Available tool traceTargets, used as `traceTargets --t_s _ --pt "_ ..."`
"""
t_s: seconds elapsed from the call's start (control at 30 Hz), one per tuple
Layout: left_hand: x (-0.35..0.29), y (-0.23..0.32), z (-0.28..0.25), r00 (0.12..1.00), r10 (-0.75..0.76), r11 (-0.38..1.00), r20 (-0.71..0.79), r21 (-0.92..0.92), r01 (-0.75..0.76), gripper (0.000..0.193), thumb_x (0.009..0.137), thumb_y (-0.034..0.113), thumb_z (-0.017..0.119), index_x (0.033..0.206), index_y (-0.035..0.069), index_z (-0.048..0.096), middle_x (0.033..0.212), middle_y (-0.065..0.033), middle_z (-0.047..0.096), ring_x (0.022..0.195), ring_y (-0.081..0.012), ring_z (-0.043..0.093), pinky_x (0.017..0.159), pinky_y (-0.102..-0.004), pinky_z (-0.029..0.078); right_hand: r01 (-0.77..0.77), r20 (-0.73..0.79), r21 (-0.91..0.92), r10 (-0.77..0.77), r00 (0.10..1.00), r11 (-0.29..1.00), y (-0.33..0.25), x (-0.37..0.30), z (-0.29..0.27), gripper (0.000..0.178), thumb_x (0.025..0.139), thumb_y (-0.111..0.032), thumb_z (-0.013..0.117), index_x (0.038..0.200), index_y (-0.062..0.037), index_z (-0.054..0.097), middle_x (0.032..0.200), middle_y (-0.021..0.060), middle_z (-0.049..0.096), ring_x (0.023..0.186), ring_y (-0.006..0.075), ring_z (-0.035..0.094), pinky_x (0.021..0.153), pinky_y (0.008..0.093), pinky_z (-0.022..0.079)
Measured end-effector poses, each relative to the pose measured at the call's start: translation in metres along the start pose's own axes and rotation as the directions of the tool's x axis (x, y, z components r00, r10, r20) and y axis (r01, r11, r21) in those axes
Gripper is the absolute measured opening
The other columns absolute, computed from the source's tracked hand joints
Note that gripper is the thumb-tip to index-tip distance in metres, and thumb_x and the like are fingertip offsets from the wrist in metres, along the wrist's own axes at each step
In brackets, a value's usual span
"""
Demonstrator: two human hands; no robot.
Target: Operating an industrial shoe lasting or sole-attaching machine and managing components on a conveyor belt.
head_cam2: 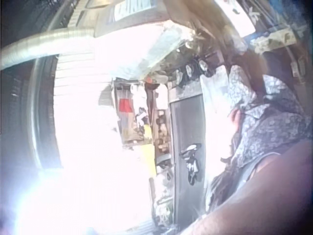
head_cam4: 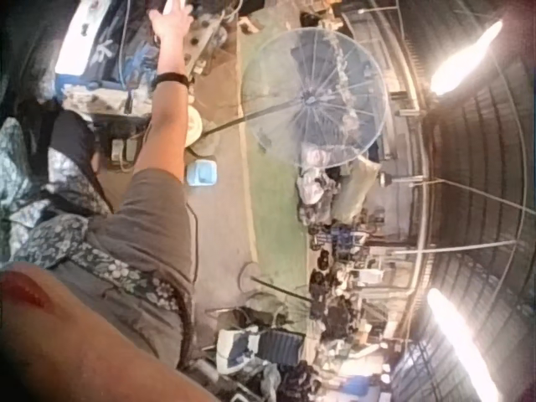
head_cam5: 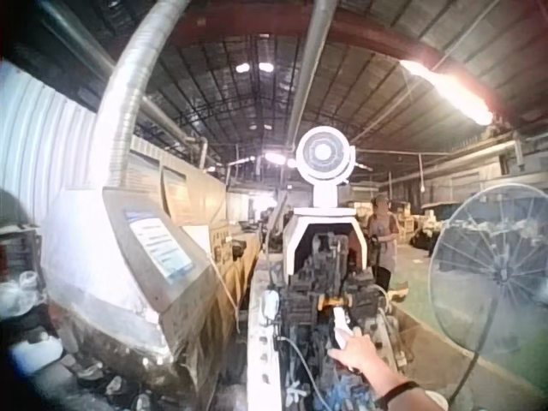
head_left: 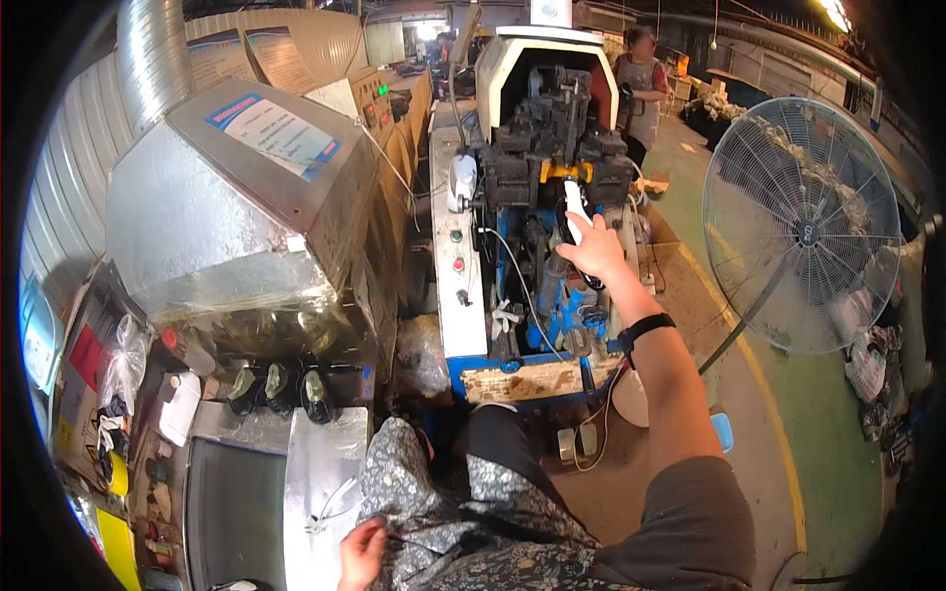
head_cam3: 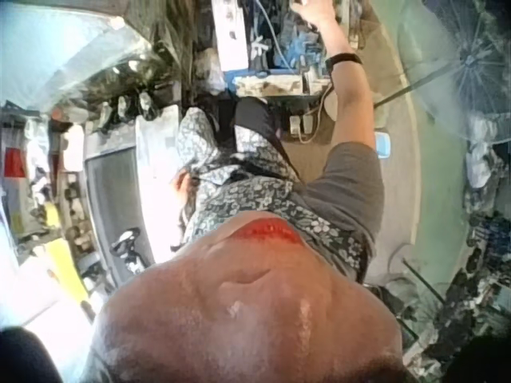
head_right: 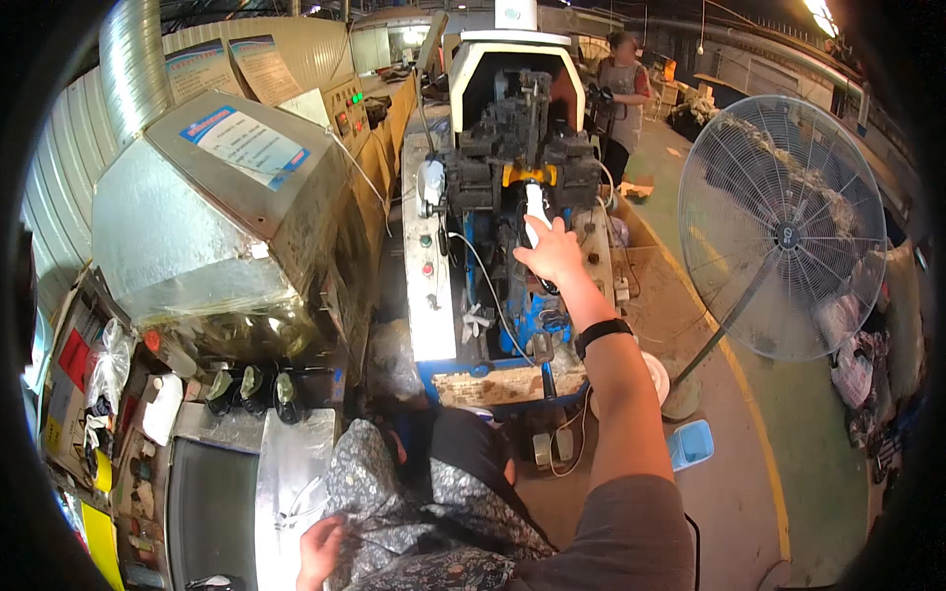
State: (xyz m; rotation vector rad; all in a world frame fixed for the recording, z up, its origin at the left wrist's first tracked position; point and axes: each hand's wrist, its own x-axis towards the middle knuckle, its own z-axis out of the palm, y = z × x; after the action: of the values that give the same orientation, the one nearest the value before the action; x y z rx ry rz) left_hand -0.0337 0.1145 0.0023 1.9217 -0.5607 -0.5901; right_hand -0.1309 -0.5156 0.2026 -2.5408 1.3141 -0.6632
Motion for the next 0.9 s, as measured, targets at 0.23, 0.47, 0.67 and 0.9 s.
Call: traceTargets --t_s 0.23,0.47,0.67,0.9 --pt "-0.079 -0.154 -0.143 0.943 0.061 0.894 -0.329 0.438 0.095 0.038 0.086 0.034 0.061 0.107 0.003 0.065 0.102 -0.0151 0.068 0.097 -0.0277 0.064 0.087 -0.0362 0.050 -0.025 0.051 0.031 0.024 0.998 0.999 -0.004 0.049 0.004 0.077 0.072 -0.045 0.068 0.144 -0.0305 0.042 0.140 0.0218 0.040 0.121 0.0452 0.046 0.101 0.0469 0.041" --pt "-0.180 -0.203 -0.251 0.714 0.107 0.273 -0.692 0.711 0.648 0.043 0.086 0.046 0.055 0.098 0.007 0.068 0.094 -0.0184 0.067 0.091 -0.0362 0.063 0.075 -0.0455 0.051 -0.066 0.019 -0.064 0.068 0.998 0.996 -0.012 0.077 0.001 0.080 0.075 -0.050 0.066 0.146 -0.0298 0.038 0.146 0.0236 0.036 0.127 0.0456 0.044 0.104 0.0455 0.040" --pt "-0.254 -0.262 -0.282 0.427 0.235 -0.017 -0.873 0.436 0.900 0.060 0.084 0.058 0.057 0.113 0.006 0.065 0.106 -0.0232 0.064 0.088 -0.0417 0.062 0.069 -0.0509 0.052 0.700 0.023 -0.431 -0.768 0.640 0.570 -0.095 -0.017 0.039 0.018 0.069 -0.024 0.065 0.077 -0.0084 0.061 0.082 0.0107 0.059 0.078 0.0300 0.060 0.068 0.0440 0.048" --pt "-0.263 -0.282 -0.335 0.485 0.359 -0.078 -0.798 0.492 0.867 0.065 0.086 0.056 0.058 0.123 0.002 0.060 0.107 -0.0192 0.065 0.089 -0.0422 0.063 0.071 -0.0524 0.052 0.314 0.380 0.405 -0.470 0.796 0.859 -0.081 -0.266 0.157 0.024 0.087 -0.027 0.065 0.100 -0.0072 0.070 0.096 0.0136 0.069 0.087 0.0342 0.065 0.077 0.0429 0.052"
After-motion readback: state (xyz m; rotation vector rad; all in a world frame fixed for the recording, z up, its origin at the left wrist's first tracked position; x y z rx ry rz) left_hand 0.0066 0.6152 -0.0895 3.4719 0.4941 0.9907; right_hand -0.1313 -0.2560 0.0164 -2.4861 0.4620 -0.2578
